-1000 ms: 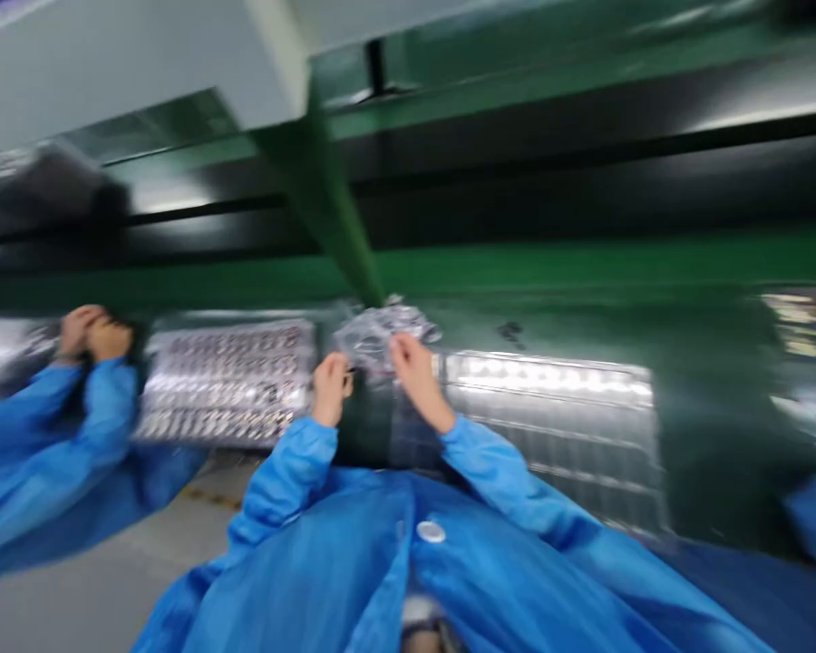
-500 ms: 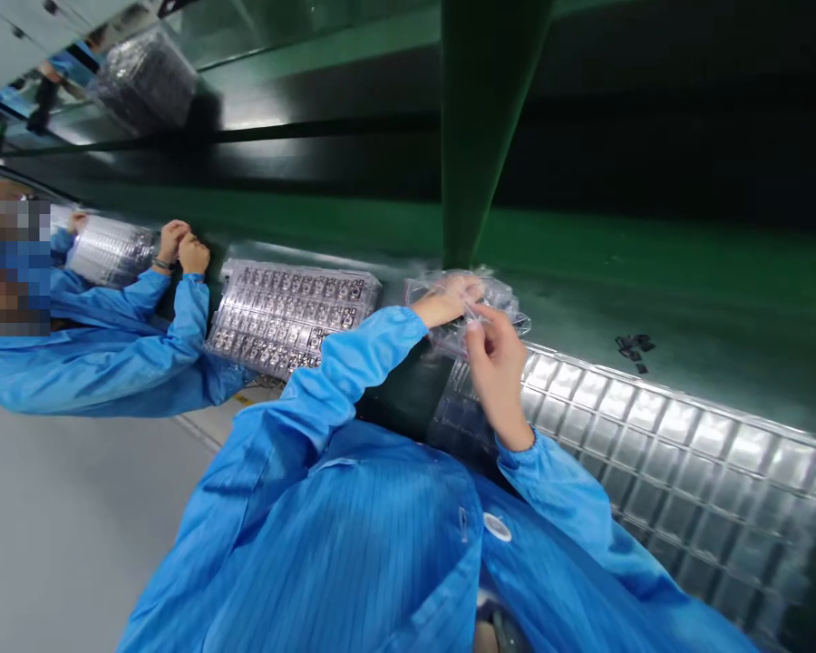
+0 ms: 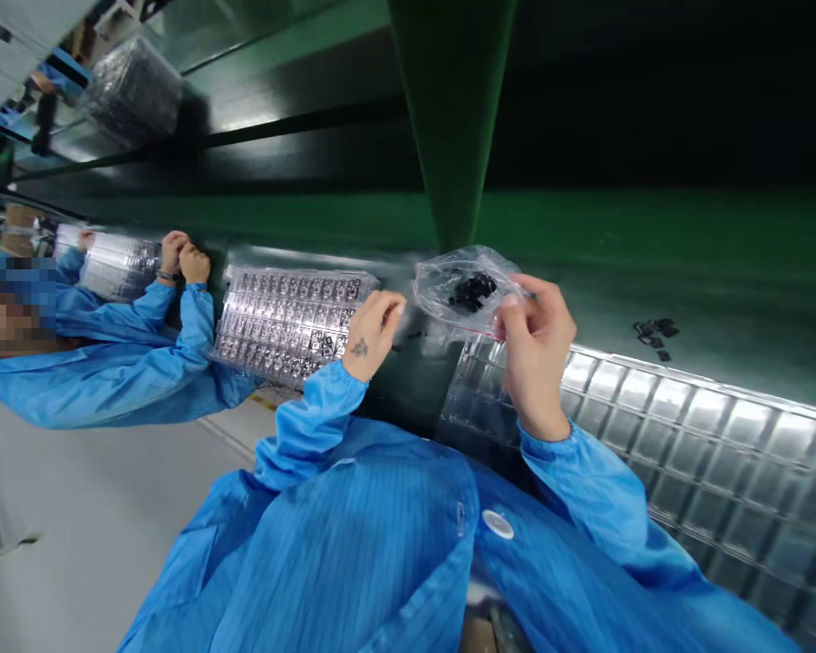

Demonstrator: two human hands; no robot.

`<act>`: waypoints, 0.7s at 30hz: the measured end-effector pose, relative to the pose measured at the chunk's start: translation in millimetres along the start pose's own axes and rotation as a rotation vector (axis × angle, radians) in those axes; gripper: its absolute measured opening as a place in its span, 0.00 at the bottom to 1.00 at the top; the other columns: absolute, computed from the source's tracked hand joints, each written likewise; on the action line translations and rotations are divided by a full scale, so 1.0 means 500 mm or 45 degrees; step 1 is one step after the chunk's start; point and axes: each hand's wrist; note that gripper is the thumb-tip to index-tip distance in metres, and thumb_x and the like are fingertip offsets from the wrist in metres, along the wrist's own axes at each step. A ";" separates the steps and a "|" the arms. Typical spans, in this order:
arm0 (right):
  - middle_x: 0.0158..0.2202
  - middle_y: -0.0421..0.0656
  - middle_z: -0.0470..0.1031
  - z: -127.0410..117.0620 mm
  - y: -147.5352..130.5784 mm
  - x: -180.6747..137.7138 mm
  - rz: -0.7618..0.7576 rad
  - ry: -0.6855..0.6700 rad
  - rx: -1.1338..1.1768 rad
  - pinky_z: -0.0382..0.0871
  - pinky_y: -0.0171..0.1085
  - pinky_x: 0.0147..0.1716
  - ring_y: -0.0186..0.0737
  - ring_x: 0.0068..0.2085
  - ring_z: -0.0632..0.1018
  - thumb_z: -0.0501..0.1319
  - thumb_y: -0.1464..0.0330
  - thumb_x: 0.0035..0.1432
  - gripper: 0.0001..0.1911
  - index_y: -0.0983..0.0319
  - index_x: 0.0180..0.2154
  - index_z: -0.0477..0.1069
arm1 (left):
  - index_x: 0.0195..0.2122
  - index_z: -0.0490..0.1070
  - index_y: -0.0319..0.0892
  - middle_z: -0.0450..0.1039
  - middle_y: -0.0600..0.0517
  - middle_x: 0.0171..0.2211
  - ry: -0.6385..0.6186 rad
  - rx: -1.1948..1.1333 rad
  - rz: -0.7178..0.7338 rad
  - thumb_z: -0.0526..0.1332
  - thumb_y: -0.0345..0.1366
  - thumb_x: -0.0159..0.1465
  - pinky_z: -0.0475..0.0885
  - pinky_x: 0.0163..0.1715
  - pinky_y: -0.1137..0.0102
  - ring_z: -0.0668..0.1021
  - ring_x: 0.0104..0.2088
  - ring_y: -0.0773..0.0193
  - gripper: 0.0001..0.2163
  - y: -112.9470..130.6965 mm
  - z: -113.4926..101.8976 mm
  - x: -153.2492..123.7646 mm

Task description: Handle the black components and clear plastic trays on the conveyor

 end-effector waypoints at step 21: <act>0.21 0.36 0.63 -0.008 0.067 -0.042 0.123 -0.054 -0.080 0.57 0.34 0.22 0.32 0.23 0.64 0.60 0.62 0.61 0.15 0.59 0.48 0.71 | 0.46 0.69 0.38 0.70 0.44 0.44 -0.329 0.088 -0.076 0.52 0.24 0.65 0.71 0.43 0.67 0.74 0.43 0.59 0.11 -0.103 0.188 -0.053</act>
Point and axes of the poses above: each hand's wrist, its own x-axis towards the middle knuckle, its own z-axis out of the palm, y = z × x
